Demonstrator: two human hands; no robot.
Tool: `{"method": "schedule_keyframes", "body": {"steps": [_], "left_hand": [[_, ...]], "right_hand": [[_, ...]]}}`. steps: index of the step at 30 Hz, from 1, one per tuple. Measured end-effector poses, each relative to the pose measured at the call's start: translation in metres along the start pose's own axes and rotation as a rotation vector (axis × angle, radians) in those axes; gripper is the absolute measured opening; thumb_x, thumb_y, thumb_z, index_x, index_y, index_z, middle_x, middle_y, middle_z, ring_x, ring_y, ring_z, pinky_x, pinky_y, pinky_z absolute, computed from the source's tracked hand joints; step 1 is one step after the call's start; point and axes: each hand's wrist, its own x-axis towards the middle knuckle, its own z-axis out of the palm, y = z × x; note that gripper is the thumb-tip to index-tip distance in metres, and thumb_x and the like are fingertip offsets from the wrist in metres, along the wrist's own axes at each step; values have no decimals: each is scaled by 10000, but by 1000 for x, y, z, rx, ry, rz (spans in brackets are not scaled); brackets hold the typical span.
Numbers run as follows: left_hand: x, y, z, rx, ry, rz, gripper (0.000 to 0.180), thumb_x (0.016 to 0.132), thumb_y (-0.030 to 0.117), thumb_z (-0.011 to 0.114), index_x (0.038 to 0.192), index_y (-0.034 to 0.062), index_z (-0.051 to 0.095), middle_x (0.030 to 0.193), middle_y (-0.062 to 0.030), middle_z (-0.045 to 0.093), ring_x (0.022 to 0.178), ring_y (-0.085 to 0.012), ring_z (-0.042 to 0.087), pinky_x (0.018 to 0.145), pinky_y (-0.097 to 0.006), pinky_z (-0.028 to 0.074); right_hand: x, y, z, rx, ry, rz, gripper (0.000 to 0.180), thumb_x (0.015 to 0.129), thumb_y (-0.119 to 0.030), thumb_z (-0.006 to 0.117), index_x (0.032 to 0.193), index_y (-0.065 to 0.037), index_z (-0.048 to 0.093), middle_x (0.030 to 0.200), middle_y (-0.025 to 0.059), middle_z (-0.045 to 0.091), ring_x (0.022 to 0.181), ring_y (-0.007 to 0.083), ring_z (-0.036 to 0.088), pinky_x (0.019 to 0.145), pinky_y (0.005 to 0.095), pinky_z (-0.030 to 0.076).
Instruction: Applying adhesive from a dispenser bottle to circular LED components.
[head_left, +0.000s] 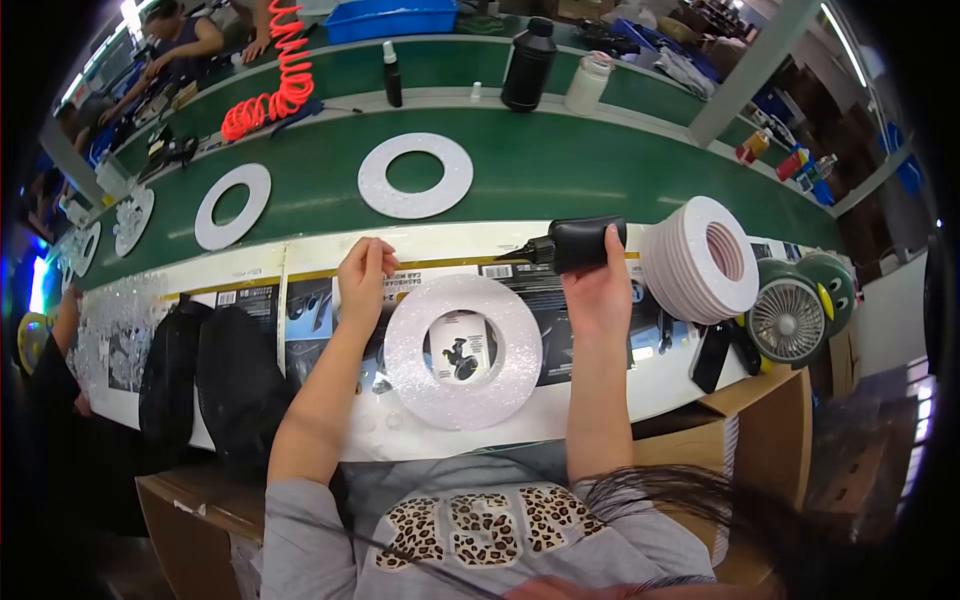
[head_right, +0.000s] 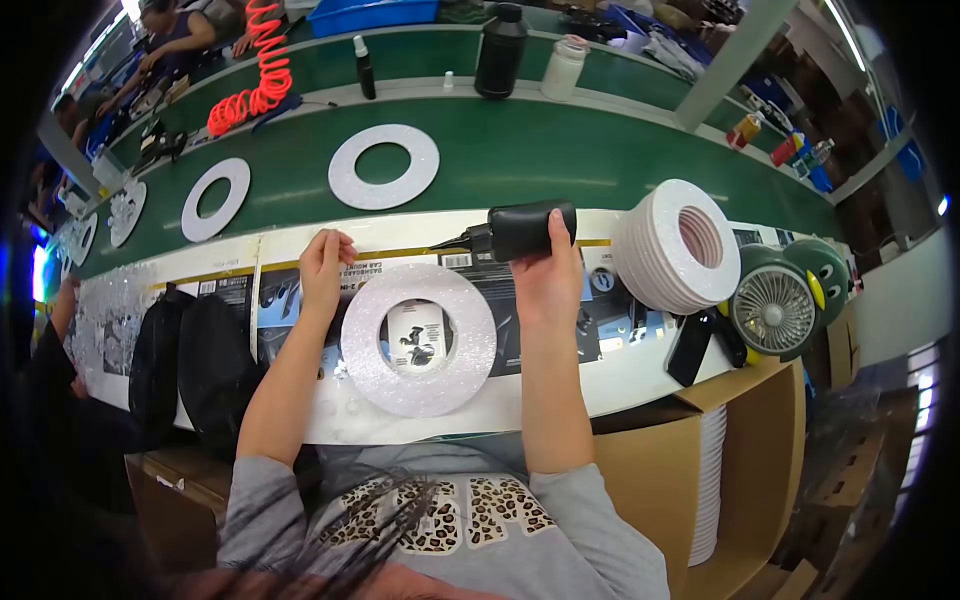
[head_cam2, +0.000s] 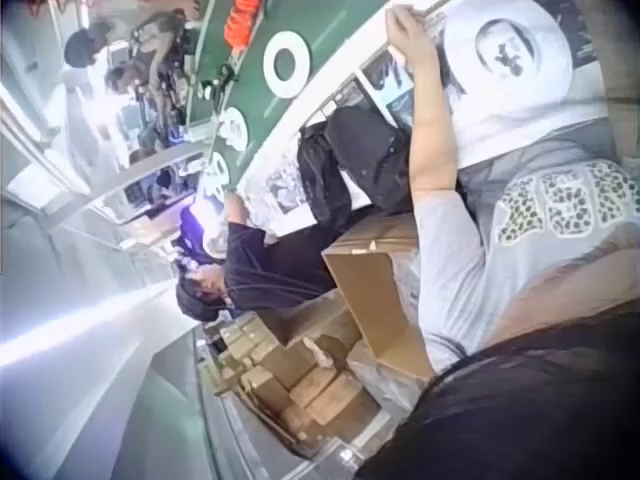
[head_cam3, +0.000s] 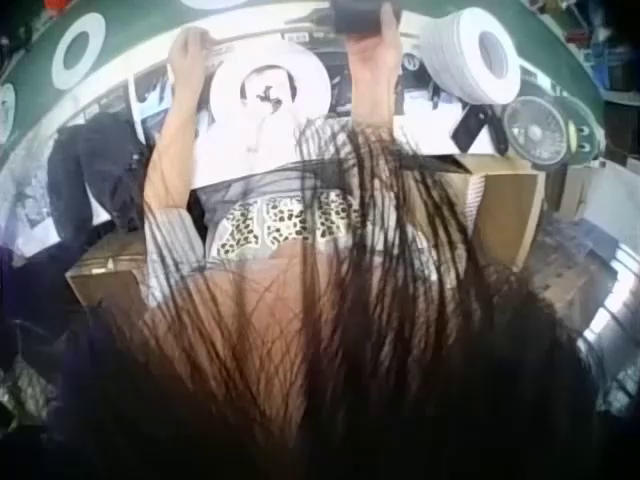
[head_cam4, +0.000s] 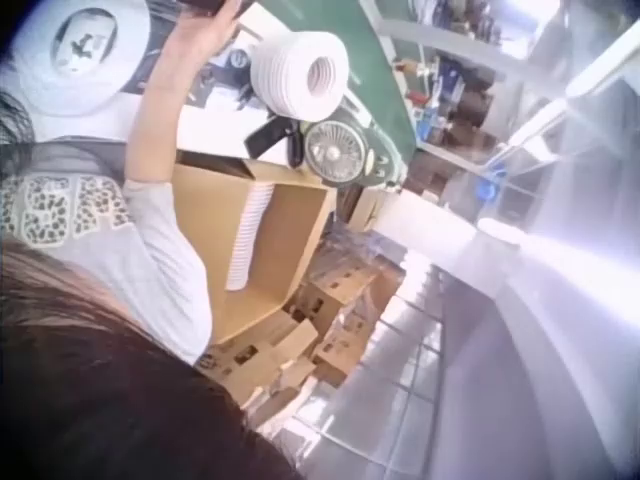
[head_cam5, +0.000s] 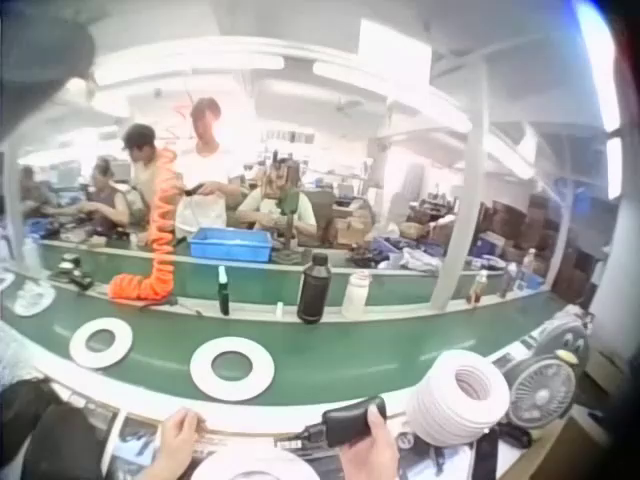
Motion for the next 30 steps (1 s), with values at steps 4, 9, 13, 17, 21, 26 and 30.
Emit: {"method": "schedule_keyframes", "body": {"steps": [4, 9, 13, 17, 21, 26, 30], "left_hand": [[5, -7, -2, 4, 3, -32, 271, 978, 176, 463, 812, -5, 577, 661, -30, 577, 585, -61, 491, 553, -200, 399], [5, -5, 0, 36, -34, -60, 277, 979, 190, 452, 814, 8, 580, 669, -32, 574, 588, -59, 482, 560, -198, 394], [4, -7, -4, 14, -21, -68, 282, 980, 194, 454, 810, 7, 577, 665, -28, 567, 592, -58, 480, 559, -200, 393], [4, -11, -3, 20, 14, -49, 280, 961, 185, 482, 789, -7, 592, 625, -33, 577, 540, -66, 478, 518, -225, 389], [3, -6, -3, 34, -13, -99, 281, 975, 193, 464, 804, 2, 580, 639, -15, 553, 570, -53, 453, 540, -205, 376], [5, -8, -2, 30, -10, -66, 284, 976, 193, 467, 798, 1, 577, 635, -15, 550, 562, -53, 449, 537, -205, 374], [5, -10, -3, 34, 19, -54, 288, 944, 197, 499, 775, -20, 586, 589, -68, 576, 538, -120, 537, 535, -266, 422]], "right_hand": [[-10, 14, 20, -207, -104, -78, 358, 919, -217, 589, 1179, 13, 503, 1086, 125, 600, 989, 217, 611, 844, 346, 518], [-23, 32, 51, -578, -273, -196, 436, 824, -153, 716, 1168, 38, 529, 1035, 104, 611, 978, 179, 598, 870, 310, 484], [-30, 41, 72, -750, -367, -250, 417, 775, -138, 754, 1115, 35, 585, 1003, 86, 632, 911, 141, 590, 859, 283, 464], [-33, 51, 84, -776, -331, -243, 329, 770, -103, 751, 1032, 34, 609, 947, 66, 644, 852, 114, 597, 805, 252, 471], [-39, 56, 74, -923, -352, -316, 332, 770, -96, 739, 1041, 43, 608, 975, 81, 653, 857, 121, 603, 811, 260, 478], [-46, 65, 69, -951, -443, -380, 312, 791, -110, 693, 1041, 47, 593, 961, 148, 665, 891, 191, 629, 827, 300, 494], [-46, 67, 64, -947, -496, -327, 331, 747, -33, 730, 1032, 56, 587, 983, 152, 666, 927, 194, 632, 852, 313, 492]]}}
